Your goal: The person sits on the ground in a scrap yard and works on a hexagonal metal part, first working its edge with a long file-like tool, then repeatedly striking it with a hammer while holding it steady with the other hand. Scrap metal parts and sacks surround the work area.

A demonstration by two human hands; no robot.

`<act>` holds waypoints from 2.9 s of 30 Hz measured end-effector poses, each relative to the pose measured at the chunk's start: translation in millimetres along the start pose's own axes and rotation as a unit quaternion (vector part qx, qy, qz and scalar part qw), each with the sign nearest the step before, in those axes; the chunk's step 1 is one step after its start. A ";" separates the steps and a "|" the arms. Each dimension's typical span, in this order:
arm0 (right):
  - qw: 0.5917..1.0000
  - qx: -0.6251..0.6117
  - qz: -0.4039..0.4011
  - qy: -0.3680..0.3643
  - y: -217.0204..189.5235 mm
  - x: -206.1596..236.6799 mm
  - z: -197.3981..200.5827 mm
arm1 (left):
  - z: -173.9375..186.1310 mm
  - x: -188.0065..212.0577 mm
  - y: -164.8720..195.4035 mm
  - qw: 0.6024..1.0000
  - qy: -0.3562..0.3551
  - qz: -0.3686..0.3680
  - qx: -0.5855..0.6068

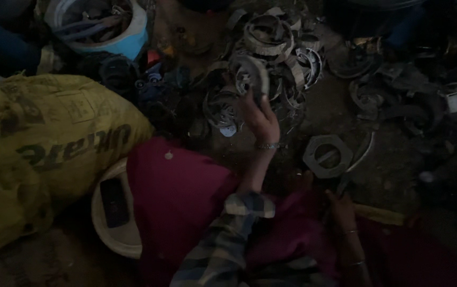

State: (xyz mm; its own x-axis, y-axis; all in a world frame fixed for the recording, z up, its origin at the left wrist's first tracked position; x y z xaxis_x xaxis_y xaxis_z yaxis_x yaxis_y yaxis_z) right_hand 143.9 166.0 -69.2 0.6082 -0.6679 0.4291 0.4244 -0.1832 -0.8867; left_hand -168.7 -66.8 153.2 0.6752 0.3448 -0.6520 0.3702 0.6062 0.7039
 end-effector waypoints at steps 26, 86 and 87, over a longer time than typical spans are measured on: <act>0.996 -0.033 0.084 -0.008 -32.5 17.9 -45.0 | -22.6 -4.6 -142.2 0.978 -0.088 0.187 0.016; 0.978 0.077 -0.038 0.190 -31.2 -33.8 125.4 | -12.6 136.3 7.7 0.836 -0.524 -0.144 -0.079; 0.979 0.079 -0.050 0.181 -31.5 -33.5 124.0 | -13.9 138.9 4.6 0.823 -0.545 -0.130 -0.092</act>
State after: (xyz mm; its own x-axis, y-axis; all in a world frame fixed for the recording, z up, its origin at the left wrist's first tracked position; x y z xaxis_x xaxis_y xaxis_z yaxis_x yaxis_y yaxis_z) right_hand 193.4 283.5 -34.3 0.2922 -0.8693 0.3987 0.5852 -0.1672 -0.7934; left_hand -82.1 -6.1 61.9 0.7969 -0.6008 -0.0634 0.5576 0.6911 0.4598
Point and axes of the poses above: each hand's wrist, its own x-axis away from the middle knuckle, its own z-axis out of the back of the hand, y = z × x, the point moved 5 cm from there along -x, towards the middle knuckle, and after that the axes turned 15 degrees about -x, right-handed, at the moved point
